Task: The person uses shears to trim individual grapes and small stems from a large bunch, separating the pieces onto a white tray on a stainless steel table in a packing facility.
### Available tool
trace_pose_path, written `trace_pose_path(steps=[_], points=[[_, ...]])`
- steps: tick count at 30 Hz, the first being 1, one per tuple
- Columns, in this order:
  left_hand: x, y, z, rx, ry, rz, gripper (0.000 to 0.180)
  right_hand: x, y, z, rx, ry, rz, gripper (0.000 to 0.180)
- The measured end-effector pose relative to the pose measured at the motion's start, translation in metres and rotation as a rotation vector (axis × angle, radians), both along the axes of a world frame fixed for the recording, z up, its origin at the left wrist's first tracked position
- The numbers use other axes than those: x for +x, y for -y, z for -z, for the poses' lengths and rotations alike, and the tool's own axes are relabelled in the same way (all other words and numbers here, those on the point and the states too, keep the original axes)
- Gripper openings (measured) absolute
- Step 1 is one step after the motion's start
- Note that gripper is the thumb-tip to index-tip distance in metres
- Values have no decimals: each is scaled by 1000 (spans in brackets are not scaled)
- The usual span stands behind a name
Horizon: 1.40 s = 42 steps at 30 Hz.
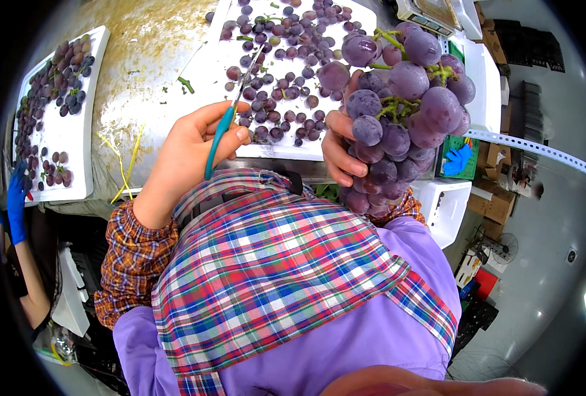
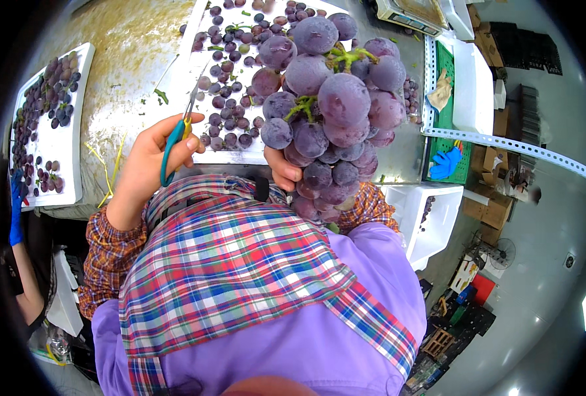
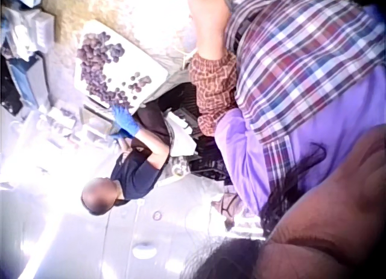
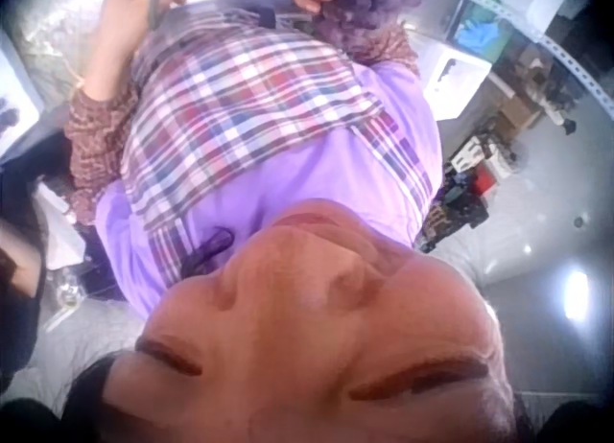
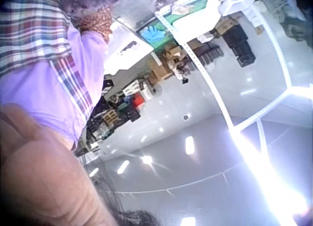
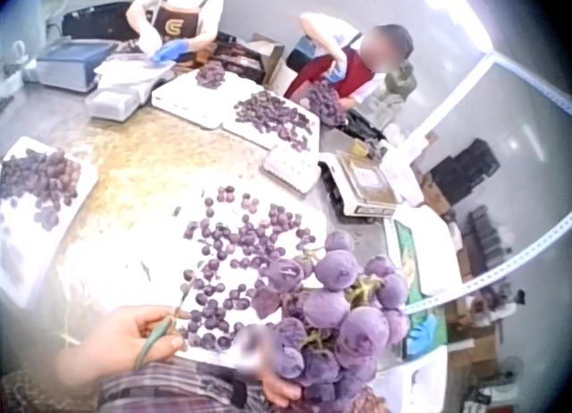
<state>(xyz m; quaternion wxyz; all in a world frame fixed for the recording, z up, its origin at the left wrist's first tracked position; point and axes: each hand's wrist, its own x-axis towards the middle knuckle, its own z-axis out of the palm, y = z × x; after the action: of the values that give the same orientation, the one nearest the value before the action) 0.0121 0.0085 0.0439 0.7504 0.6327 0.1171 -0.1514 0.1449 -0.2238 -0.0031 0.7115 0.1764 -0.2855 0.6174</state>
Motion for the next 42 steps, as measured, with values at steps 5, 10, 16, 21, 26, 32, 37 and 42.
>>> trace_pose_path(steps=[5, 10, 16, 21, 26, 32, 37, 42], points=[[-9, -4, -10, -4, 24, -43, 38, 0, -12, 3, 60, 13, -44, 87], [-17, -4, -9, -35, 30, -115, 38, 1, -22, 3, 116, 13, -68, 89], [-20, -1, -13, -53, 34, -100, 38, 1, -27, 0, 152, 2, -94, 92], [-22, 3, -7, -104, 27, -97, 37, -2, -27, -8, 152, 8, -100, 94], [-27, 4, 4, -153, 12, -97, 37, -10, -23, -9, 146, 18, -31, 96], [-30, 4, 6, -179, 1, -116, 37, -3, -28, -2, 140, 10, -27, 95], [-30, 1, 5, -146, 7, -126, 39, 2, -27, 3, 84, 16, -6, 93], [-28, 2, 3, -149, 1, -122, 38, -2, -25, 2, 63, -21, 12, 92]])
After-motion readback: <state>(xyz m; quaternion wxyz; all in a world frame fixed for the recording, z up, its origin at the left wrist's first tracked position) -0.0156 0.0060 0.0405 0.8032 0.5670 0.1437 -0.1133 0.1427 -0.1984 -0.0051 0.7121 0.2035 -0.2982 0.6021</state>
